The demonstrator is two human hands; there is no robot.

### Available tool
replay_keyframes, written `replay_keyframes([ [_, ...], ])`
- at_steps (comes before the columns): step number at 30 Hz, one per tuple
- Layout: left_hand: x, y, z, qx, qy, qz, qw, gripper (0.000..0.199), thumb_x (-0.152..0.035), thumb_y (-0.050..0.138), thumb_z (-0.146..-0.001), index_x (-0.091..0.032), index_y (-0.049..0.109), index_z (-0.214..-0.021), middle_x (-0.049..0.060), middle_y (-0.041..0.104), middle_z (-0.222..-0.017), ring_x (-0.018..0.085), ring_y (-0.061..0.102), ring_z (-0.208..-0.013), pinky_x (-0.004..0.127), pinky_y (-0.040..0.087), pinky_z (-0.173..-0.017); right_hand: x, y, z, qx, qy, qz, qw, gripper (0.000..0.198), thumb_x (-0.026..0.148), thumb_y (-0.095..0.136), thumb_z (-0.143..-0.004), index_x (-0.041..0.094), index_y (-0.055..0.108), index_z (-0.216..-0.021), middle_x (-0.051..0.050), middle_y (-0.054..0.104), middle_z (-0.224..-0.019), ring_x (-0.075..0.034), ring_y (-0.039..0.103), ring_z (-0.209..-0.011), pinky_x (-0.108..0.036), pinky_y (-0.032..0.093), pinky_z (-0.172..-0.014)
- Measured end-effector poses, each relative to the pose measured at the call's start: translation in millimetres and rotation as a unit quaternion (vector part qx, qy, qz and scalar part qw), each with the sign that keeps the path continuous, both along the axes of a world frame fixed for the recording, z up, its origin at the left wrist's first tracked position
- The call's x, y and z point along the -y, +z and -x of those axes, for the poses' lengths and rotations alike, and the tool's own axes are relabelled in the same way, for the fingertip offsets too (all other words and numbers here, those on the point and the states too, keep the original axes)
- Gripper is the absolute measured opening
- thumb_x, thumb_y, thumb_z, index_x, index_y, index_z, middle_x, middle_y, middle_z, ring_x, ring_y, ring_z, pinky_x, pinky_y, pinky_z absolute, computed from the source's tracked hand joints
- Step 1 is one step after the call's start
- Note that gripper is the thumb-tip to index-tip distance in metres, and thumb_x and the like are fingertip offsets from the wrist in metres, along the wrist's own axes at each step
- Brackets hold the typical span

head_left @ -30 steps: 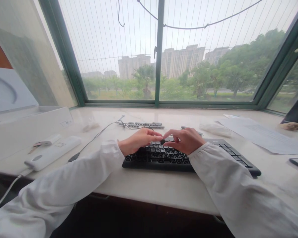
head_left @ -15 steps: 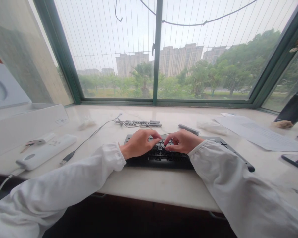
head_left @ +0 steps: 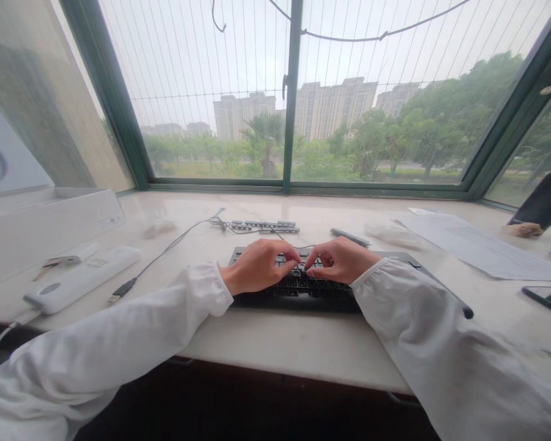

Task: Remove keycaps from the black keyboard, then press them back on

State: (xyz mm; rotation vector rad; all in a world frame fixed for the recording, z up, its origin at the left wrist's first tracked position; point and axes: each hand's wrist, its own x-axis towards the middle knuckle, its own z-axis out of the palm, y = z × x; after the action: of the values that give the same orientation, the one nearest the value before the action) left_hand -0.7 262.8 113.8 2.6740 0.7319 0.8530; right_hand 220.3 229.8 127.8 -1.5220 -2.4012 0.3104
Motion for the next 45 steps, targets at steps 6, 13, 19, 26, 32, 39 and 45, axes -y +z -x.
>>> replay_keyframes([
  [6, 0, -0.1, 0, -0.002, -0.006, -0.009, 1.0, 0.013, -0.022, 0.06, -0.086, -0.024, 0.071, -0.091, -0.004, 0.071, -0.085, 0.011, 0.063, -0.078, 0.023, 0.043, -0.071, 0, 0, 0, -0.001, 0.002, 0.005, 1.0, 0.028, 0.044, 0.066, -0.075, 0.021, 0.076, -0.087, 0.005, 0.049, -0.05, -0.008, 0.042, -0.048, -0.022, 0.031, -0.053],
  [13, 0, 0.9, 3, -0.03, -0.022, -0.06, 0.997, 0.017, -0.023, 0.058, -0.087, -0.025, 0.073, -0.093, -0.002, 0.07, -0.089, 0.012, 0.063, -0.078, 0.022, 0.041, -0.065, 2, 1, 3, 0.018, -0.015, 0.001, 1.0, 0.024, 0.041, 0.069, -0.074, 0.022, 0.076, -0.088, 0.005, 0.054, -0.056, -0.008, 0.046, -0.051, -0.021, 0.032, -0.054],
  [19, -1, 1.3, 9, -0.092, -0.061, -0.14, 0.984, 0.023, -0.032, 0.057, -0.088, -0.031, 0.075, -0.103, -0.002, 0.07, -0.096, 0.009, 0.06, -0.067, 0.023, 0.037, -0.059, 3, 3, 4, 0.021, -0.013, 0.0, 1.0, 0.023, 0.041, 0.069, -0.074, 0.022, 0.076, -0.084, 0.005, 0.054, -0.055, -0.007, 0.044, -0.05, -0.021, 0.031, -0.053],
  [26, 6, 4.8, 10, -0.134, -0.06, -0.191, 0.971, 0.023, -0.031, 0.055, -0.087, -0.033, 0.075, -0.097, -0.007, 0.07, -0.094, 0.004, 0.049, -0.05, 0.024, 0.03, -0.051, 6, 6, 6, 0.027, -0.036, -0.013, 0.999, 0.022, 0.044, 0.07, -0.074, 0.025, 0.078, -0.081, 0.004, 0.053, -0.053, -0.007, 0.041, -0.05, -0.022, 0.03, -0.052],
  [32, 12, 8.1, 5, -0.149, -0.043, -0.171, 0.973, 0.022, -0.031, 0.054, -0.087, -0.031, 0.076, -0.09, -0.009, 0.068, -0.108, 0.004, 0.053, -0.054, 0.024, 0.034, -0.054, 4, 5, 5, 0.01, -0.041, 0.0, 0.999, 0.022, 0.043, 0.071, -0.072, 0.024, 0.079, -0.079, 0.004, 0.053, -0.053, -0.008, 0.041, -0.051, -0.021, 0.031, -0.053],
  [39, 14, 12.9, 3, -0.171, -0.068, -0.17, 0.968, 0.025, -0.026, 0.051, -0.088, -0.027, 0.075, -0.083, -0.007, 0.066, -0.12, 0.009, 0.062, -0.067, 0.024, 0.039, -0.058, 5, 5, 8, 0.013, -0.055, -0.003, 0.998, 0.022, 0.045, 0.068, -0.072, 0.025, 0.078, -0.077, 0.004, 0.056, -0.055, -0.007, 0.043, -0.051, -0.021, 0.029, -0.05],
  [45, 13, 14.0, 0, -0.173, -0.081, -0.168, 0.967, 0.024, -0.022, 0.053, -0.086, -0.025, 0.075, -0.08, -0.004, 0.067, -0.118, 0.011, 0.065, -0.072, 0.025, 0.041, -0.061, 11, 16, 15, 0.071, -0.078, 0.006, 0.994, 0.016, 0.041, 0.07, -0.072, 0.028, 0.077, -0.078, 0.002, 0.061, -0.061, -0.009, 0.05, -0.056, -0.021, 0.032, -0.053],
])
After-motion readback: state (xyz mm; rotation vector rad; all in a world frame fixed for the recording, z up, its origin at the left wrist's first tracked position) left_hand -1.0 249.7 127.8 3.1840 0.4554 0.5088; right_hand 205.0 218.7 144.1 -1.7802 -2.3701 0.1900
